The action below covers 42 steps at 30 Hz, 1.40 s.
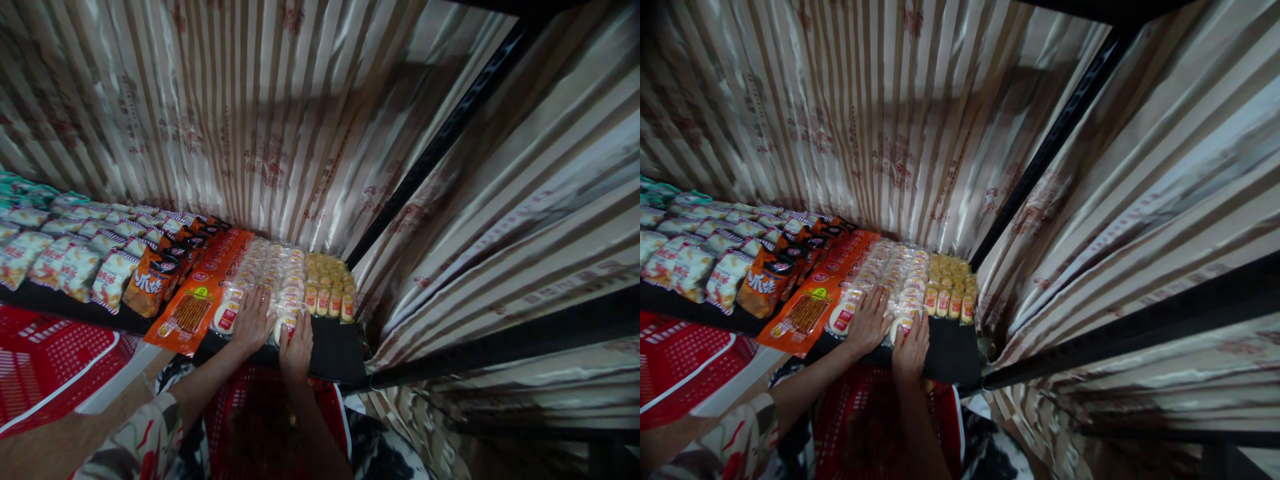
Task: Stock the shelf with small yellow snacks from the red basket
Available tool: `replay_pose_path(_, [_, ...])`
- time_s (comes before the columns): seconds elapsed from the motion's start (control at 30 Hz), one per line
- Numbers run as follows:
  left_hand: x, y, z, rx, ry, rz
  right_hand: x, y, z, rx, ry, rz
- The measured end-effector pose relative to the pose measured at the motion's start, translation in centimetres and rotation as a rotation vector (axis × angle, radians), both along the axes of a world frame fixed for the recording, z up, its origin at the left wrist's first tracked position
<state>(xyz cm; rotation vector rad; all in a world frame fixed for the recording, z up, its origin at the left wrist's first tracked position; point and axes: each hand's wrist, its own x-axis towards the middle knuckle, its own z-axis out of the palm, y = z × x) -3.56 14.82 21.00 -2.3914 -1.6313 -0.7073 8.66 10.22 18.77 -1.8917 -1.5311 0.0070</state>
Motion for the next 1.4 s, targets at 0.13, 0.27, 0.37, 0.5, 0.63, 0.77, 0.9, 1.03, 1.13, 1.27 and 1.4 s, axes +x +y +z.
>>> replay_pose_path(0.13, [0.0, -0.2, -0.1, 0.011, 0.015, 0.004, 0.0, -0.1, -0.3, 0.039, -0.041, -0.015])
replay_pose_path(0.27, [0.2, -0.1, 0.4, 0.022, -0.015, 0.019, 0.6, 0.6, 0.8, 0.096, -0.106, -0.006])
replay_pose_path(0.37, [0.4, 1.1, 1.6, 0.011, -0.029, 0.010, 0.8, 2.6, 3.3, 0.089, -0.161, 0.097])
replay_pose_path(0.5, [0.5, 4.9, 3.5, -0.064, -0.035, 0.062, 0.5, 7.5, 6.8, -0.090, -0.249, 0.210])
replay_pose_path(0.63, [0.3, 9.7, 4.3, -0.221, -0.007, 0.123, -0.1, 12.7, 8.2, -0.295, -0.308, 0.315])
replay_pose_path(0.77, [-0.1, 12.7, 3.7, -0.260, 0.040, 0.133, -0.7, 15.8, 7.8, -0.410, -0.360, 0.331])
replay_pose_path(0.9, [-0.3, 13.5, 2.8, -0.334, 0.071, 0.118, -1.0, 16.7, 6.9, -0.421, -0.396, 0.302])
replay_pose_path(1.03, [-0.4, 13.3, 2.7, -0.393, 0.071, 0.121, -1.0, 16.7, 6.1, -0.416, -0.383, 0.306])
replay_pose_path(1.13, [-0.3, 13.3, 3.1, -0.442, 0.079, 0.120, -0.9, 16.7, 5.8, -0.424, -0.366, 0.307])
replay_pose_path(1.27, [-0.2, 13.4, 3.0, -0.447, 0.073, 0.123, -0.9, 16.5, 5.6, -0.403, -0.361, 0.310])
replay_pose_path(1.4, [-0.3, 13.4, 2.6, -0.442, 0.067, 0.119, -0.9, 16.4, 5.7, -0.405, -0.354, 0.312])
